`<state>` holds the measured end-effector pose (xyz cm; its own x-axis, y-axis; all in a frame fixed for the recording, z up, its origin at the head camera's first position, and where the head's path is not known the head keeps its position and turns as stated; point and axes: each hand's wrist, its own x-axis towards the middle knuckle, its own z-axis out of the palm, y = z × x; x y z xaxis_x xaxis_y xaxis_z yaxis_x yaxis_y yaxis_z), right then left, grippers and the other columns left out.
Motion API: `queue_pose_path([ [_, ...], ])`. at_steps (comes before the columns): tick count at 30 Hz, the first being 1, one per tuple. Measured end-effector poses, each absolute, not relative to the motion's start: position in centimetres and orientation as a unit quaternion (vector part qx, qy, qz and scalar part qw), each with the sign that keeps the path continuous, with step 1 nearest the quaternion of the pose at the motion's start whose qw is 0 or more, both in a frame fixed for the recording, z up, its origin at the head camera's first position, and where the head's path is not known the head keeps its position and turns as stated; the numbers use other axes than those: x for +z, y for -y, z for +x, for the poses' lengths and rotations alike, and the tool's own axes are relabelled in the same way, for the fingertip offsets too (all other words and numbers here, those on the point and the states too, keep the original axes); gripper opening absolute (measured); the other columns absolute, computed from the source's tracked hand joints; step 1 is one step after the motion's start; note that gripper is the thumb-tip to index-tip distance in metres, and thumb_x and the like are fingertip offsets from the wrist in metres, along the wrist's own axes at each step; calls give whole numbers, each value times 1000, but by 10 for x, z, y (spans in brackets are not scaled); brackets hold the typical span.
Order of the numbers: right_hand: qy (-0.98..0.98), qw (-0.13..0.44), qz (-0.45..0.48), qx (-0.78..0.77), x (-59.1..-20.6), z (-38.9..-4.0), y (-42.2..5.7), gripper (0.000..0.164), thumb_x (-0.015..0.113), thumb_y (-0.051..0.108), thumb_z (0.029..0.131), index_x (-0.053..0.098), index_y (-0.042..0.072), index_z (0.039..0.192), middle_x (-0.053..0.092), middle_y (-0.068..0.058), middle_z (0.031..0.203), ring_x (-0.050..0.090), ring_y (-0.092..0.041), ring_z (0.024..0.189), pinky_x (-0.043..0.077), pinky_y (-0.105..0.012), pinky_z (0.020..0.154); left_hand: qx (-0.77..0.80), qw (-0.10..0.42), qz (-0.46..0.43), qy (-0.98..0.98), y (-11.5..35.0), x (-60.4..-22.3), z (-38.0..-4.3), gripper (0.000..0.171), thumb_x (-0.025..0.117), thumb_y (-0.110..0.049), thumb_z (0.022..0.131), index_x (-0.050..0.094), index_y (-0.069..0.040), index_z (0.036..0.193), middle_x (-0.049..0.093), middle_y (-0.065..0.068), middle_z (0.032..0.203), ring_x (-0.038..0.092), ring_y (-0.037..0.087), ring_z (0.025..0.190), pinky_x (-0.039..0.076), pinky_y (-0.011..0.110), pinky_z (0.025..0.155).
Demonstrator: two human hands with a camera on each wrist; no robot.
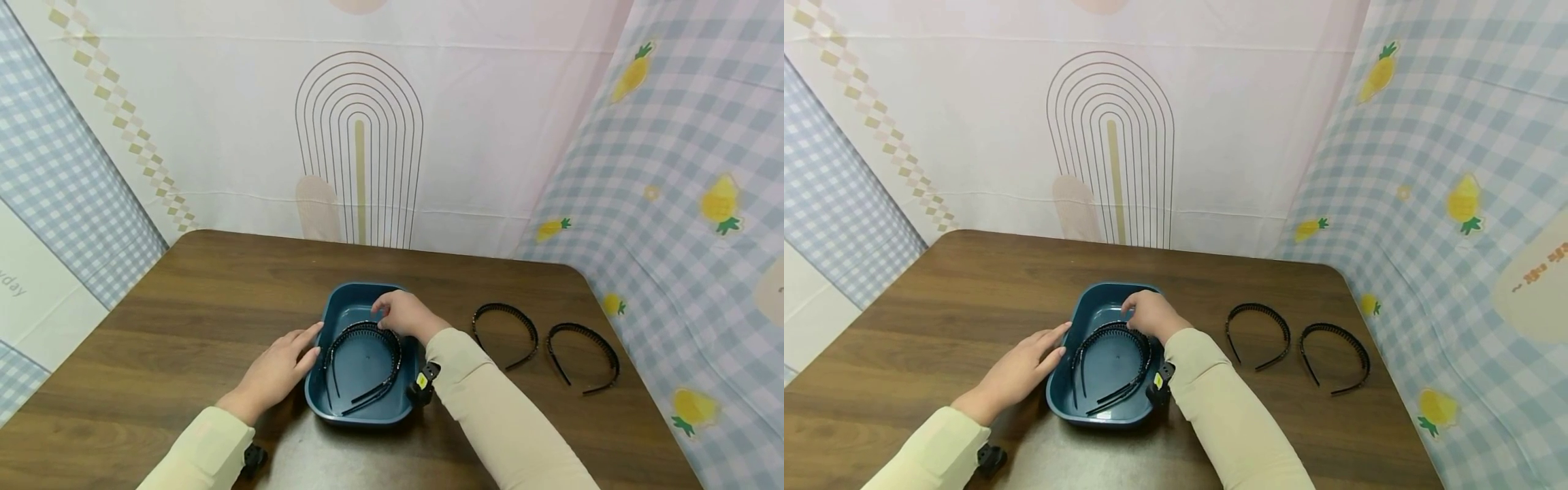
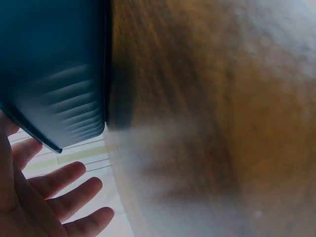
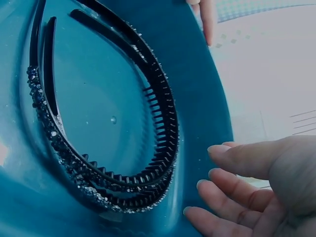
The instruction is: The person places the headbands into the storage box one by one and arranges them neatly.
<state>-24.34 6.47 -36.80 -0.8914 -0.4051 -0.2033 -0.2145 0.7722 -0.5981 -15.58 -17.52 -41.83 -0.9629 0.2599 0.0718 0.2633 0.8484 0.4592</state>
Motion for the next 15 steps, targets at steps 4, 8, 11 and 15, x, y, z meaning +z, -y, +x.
queue_pose_path([
  [4, -921, 154, -175, -311, -366, -242, -70, 28, 68, 5, 89, 67, 5, 117, 62, -6, 94, 56, -17, 79, 51, -32, 69, -240, 0, -134, 962, 175, -418, -156, 51, 49, -31, 101, 40, -15, 149, 51, 18, 139, 48, 39, 126, 39, 58, 101],
  [8, -906, 157, -159, -359, -366, -242, -76, 30, 67, 6, 90, 66, 5, 120, 62, -7, 98, 57, -18, 80, 52, -31, 68, -240, -4, -130, 962, 175, -417, -156, 51, 49, -31, 101, 40, -15, 149, 50, 18, 139, 48, 39, 127, 39, 58, 102],
  [11, -889, 151, -150, -405, -369, -242, -81, 31, 66, 6, 90, 64, 4, 121, 60, -7, 98, 57, -18, 80, 54, -31, 65, -240, -6, -128, 962, 175, -417, -156, 52, 48, -32, 101, 39, -15, 149, 50, 18, 140, 48, 39, 127, 39, 59, 102],
  [15, -867, 133, -145, -458, -373, -243, -89, 32, 66, 6, 91, 63, 4, 123, 59, -7, 99, 57, -18, 84, 56, -33, 67, -241, -8, -128, 962, 174, -417, -156, 52, 48, -32, 101, 39, -16, 149, 50, 18, 140, 48, 39, 127, 38, 58, 102],
])
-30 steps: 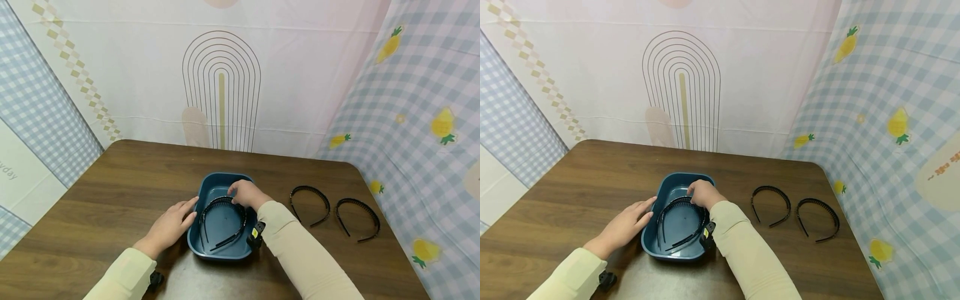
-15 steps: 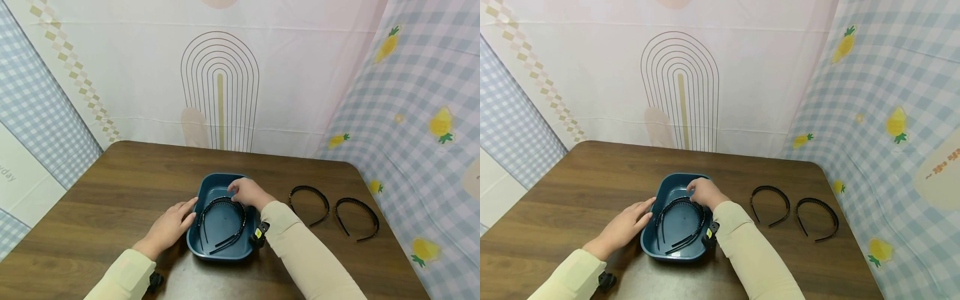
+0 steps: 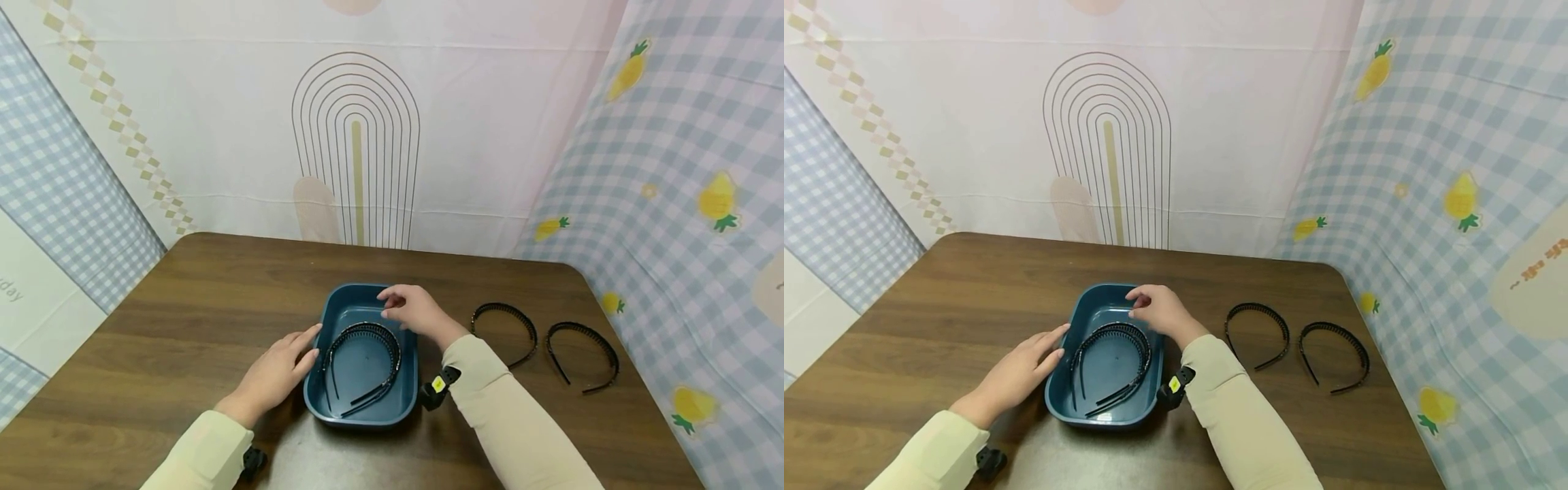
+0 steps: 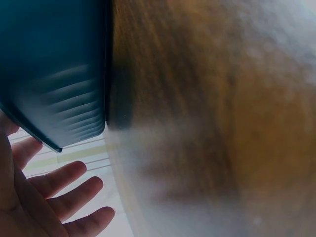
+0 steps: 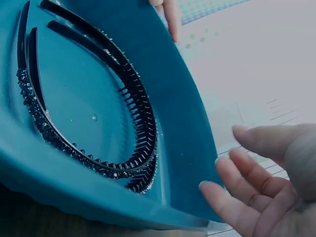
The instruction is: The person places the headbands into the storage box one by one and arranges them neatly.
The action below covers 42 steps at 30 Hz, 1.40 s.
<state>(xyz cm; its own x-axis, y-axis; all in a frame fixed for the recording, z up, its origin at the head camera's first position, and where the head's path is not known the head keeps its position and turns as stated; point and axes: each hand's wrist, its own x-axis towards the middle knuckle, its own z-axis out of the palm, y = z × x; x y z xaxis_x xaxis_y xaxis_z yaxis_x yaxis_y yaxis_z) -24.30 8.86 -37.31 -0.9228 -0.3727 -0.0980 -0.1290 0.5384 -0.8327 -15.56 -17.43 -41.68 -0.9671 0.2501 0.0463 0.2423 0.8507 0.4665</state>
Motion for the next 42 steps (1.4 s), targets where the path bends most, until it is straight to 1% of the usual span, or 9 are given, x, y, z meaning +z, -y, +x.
queue_pose_path([
  [3, -851, 119, -133, -493, -374, -242, -93, 34, 66, 7, 91, 63, 4, 124, 59, -8, 100, 58, -19, 86, 57, -35, 70, 242, 7, 130, -961, 175, -418, -156, 52, 48, -32, 101, 39, -16, 149, 50, 18, 140, 48, 39, 127, 39, 58, 102],
  [5, -842, 109, -125, -513, -373, -240, -96, 34, 66, 6, 91, 62, 3, 124, 61, -9, 102, 60, -22, 88, 58, -36, 72, 244, 6, 132, -961, 175, -418, -157, 52, 48, -32, 101, 39, -15, 149, 50, 17, 140, 48, 38, 127, 39, 58, 103],
  [10, -823, 91, -109, -551, -373, -238, -102, 34, 64, 5, 92, 60, 2, 126, 62, -11, 106, 62, -25, 94, 58, -36, 74, 246, 7, 132, -960, 176, -419, -157, 52, 49, -32, 101, 39, -15, 149, 50, 18, 140, 48, 38, 127, 38, 58, 103],
  [17, -802, 79, -104, -582, -371, -233, -113, 37, 64, 8, 92, 58, 0, 128, 61, -14, 112, 60, -20, 94, 58, -36, 76, 245, 8, 130, -961, 175, -419, -157, 52, 48, -33, 101, 38, -16, 150, 50, 17, 140, 47, 38, 128, 38, 58, 103],
  [20, -802, 75, -106, -583, -371, -230, -119, 37, 65, 9, 92, 58, 2, 128, 60, -15, 113, 60, -20, 95, 57, -37, 77, 247, 8, 130, -960, 175, -419, -157, 52, 48, -32, 101, 39, -16, 149, 50, 18, 140, 47, 38, 127, 38, 58, 103],
  [27, -799, 73, -97, -589, -374, -227, -135, 38, 65, 10, 92, 59, 3, 128, 60, -14, 114, 60, -21, 97, 54, -49, 85, 248, 5, 132, -960, 175, -420, -157, 52, 49, -32, 101, 39, -15, 149, 50, 18, 139, 48, 38, 127, 38, 57, 103],
  [31, -798, 67, -92, -592, -378, -225, -147, 38, 65, 9, 92, 58, 2, 128, 59, -17, 116, 60, -22, 99, 53, -52, 86, 249, 6, 133, -959, 175, -420, -157, 52, 49, -32, 101, 39, -15, 149, 50, 18, 139, 48, 38, 127, 38, 57, 103],
  [37, -803, 68, -77, -588, -382, -224, -164, 39, 65, 12, 92, 57, 4, 130, 56, -22, 122, 60, -22, 101, 54, -50, 85, 248, 5, 134, -960, 175, -420, -157, 52, 49, -32, 101, 39, -15, 149, 51, 18, 139, 48, 38, 127, 39, 57, 103],
  [42, -817, 71, -84, -566, -386, -223, -176, 42, 65, 15, 93, 55, 2, 132, 54, -24, 125, 60, -24, 104, 53, -50, 87, 250, 6, 133, -959, 175, -420, -157, 52, 49, -32, 101, 39, -16, 149, 51, 18, 139, 48, 38, 127, 39, 57, 103],
])
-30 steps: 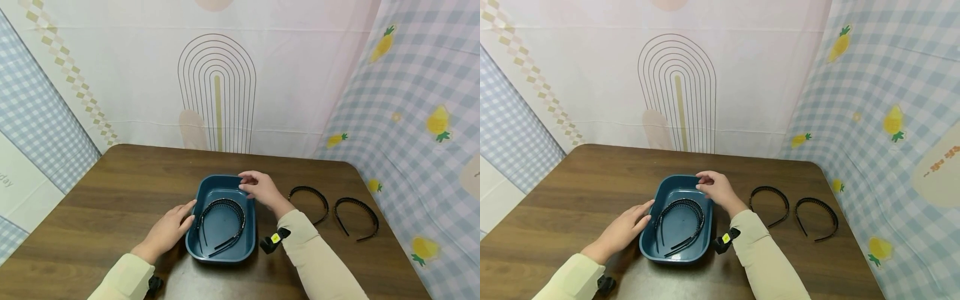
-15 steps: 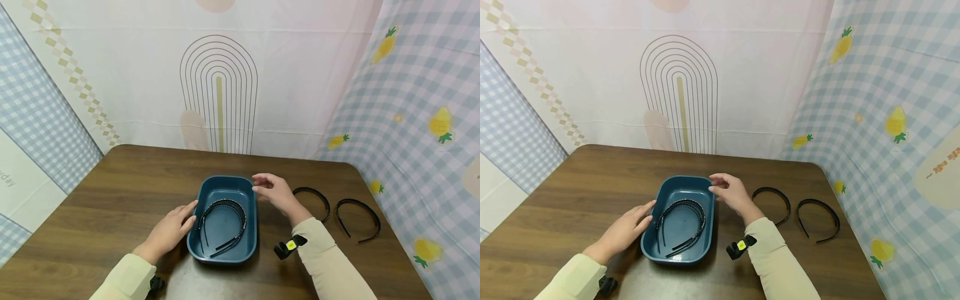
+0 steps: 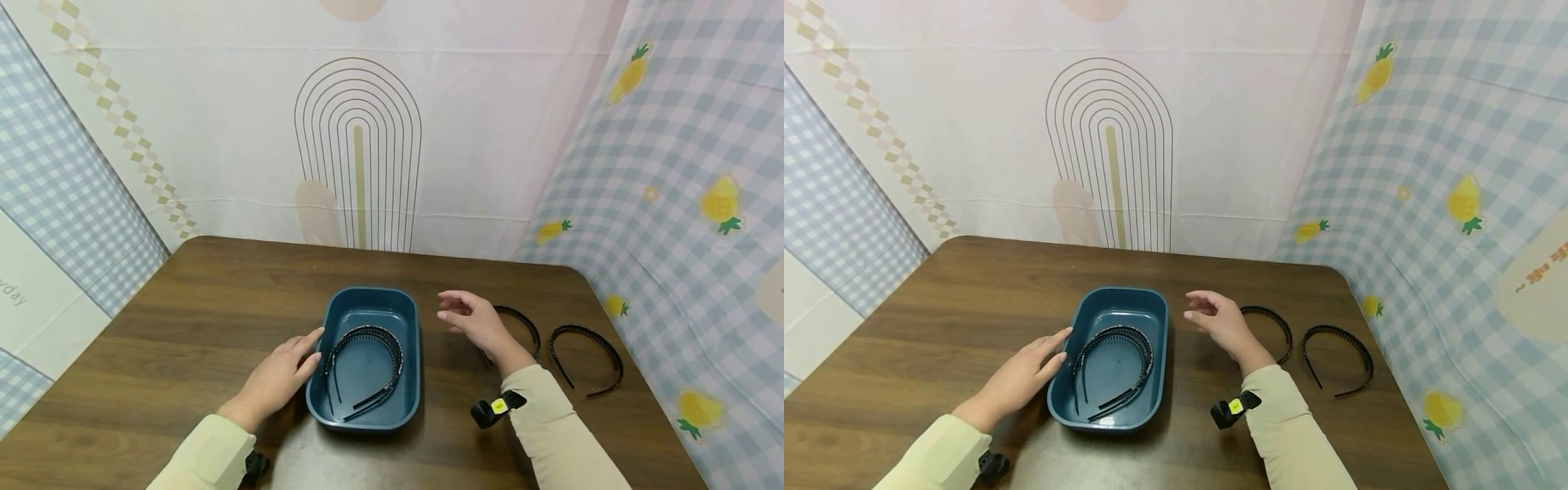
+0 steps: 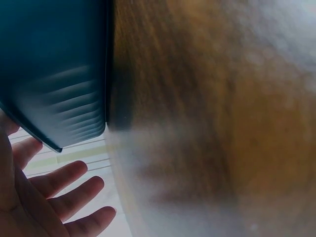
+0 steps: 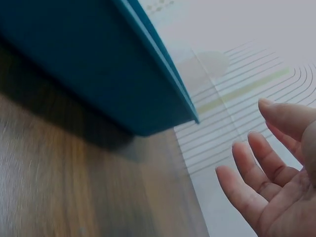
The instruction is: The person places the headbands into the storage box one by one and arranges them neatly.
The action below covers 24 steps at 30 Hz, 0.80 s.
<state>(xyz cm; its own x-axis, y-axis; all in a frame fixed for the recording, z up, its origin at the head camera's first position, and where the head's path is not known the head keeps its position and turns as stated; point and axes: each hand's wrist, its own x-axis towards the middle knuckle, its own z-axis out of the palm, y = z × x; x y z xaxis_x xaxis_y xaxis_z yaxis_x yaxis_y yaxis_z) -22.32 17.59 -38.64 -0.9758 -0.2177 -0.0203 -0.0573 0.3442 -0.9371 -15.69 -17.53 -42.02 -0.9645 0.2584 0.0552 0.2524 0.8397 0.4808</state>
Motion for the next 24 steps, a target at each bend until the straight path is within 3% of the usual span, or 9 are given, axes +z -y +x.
queue_pose_path([
  [13, -845, 74, -70, -525, -394, -223, -207, 48, 63, 21, 95, 50, 4, 138, 50, -23, 132, 54, -33, 115, 50, -50, 90, 251, 7, 132, -959, 175, -421, -157, 51, 49, -31, 101, 39, -15, 149, 50, 19, 139, 48, 39, 127, 38, 57, 103],
  [24, -869, 62, -60, -487, -399, -226, -235, 48, 61, 18, 96, 48, 1, 138, 51, -23, 130, 55, -35, 114, 52, -47, 87, 251, 5, 133, -959, 175, -420, -157, 51, 49, -30, 101, 39, -15, 149, 51, 18, 139, 48, 38, 127, 38, 57, 103],
])
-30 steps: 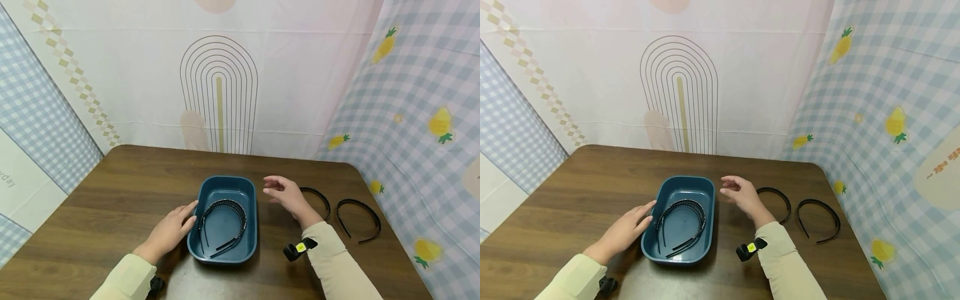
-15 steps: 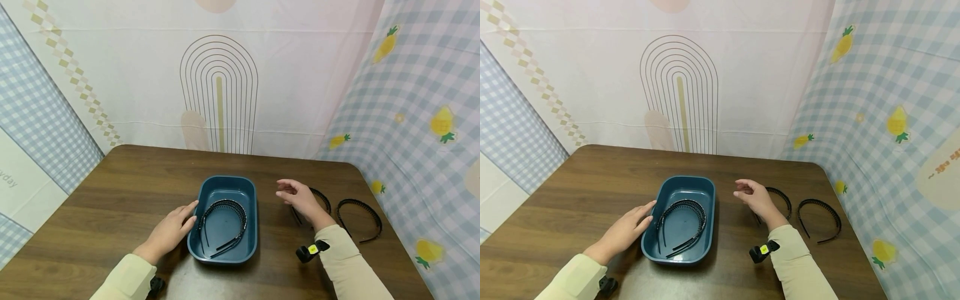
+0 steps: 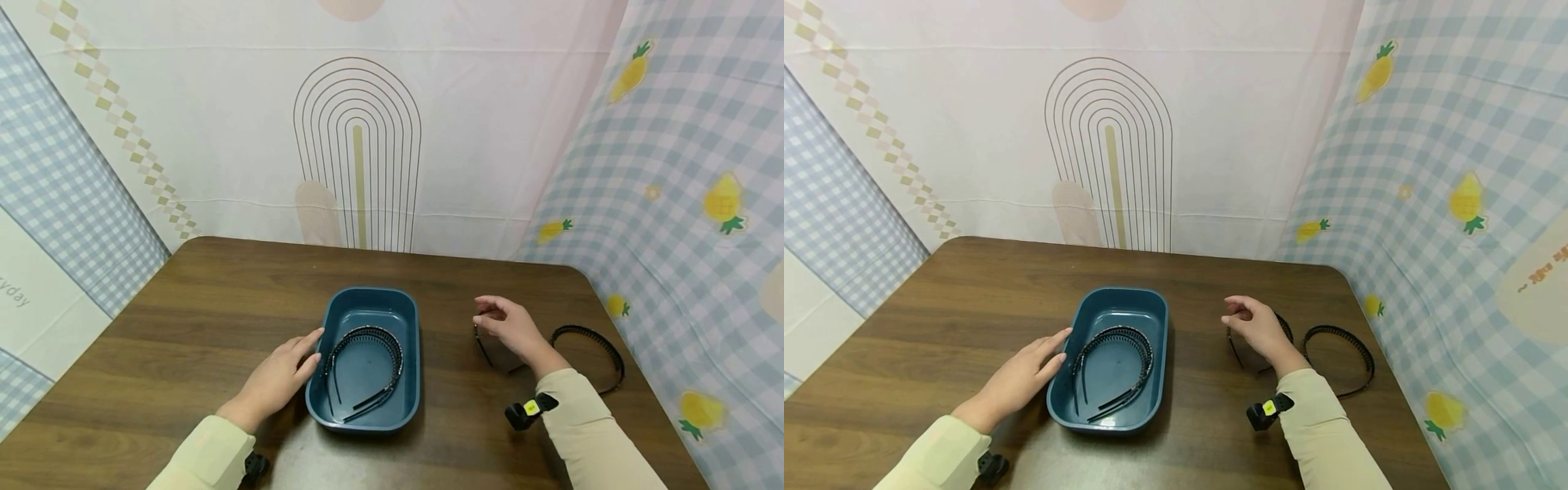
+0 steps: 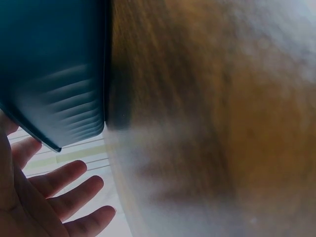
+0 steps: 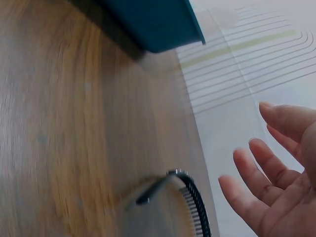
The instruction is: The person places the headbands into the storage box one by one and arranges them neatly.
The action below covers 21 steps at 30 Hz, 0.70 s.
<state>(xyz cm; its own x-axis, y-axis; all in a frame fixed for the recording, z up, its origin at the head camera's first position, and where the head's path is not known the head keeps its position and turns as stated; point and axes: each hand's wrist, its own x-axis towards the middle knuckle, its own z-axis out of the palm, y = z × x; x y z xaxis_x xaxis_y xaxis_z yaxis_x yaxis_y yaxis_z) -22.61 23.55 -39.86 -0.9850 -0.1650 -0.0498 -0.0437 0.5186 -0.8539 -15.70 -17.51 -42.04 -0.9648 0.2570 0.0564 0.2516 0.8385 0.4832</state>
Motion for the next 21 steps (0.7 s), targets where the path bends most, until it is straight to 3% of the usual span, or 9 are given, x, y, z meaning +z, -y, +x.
queue_pose_path([
  [9, -903, 41, -61, -424, -397, -225, -259, 50, 61, 24, 96, 48, 1, 139, 51, -23, 132, 54, -37, 116, 51, -45, 87, 251, 11, 130, -959, 175, -420, -157, 52, 49, -31, 101, 39, -16, 150, 50, 18, 140, 47, 38, 128, 38, 57, 103],
  [21, -933, 6, -52, -355, -406, -224, -296, 48, 60, 17, 96, 47, -4, 137, 52, -27, 128, 54, -40, 111, 49, -51, 85, 246, 10, 131, -960, 176, -420, -157, 52, 48, -32, 101, 38, -17, 150, 50, 18, 140, 47, 38, 128, 38, 57, 103],
])
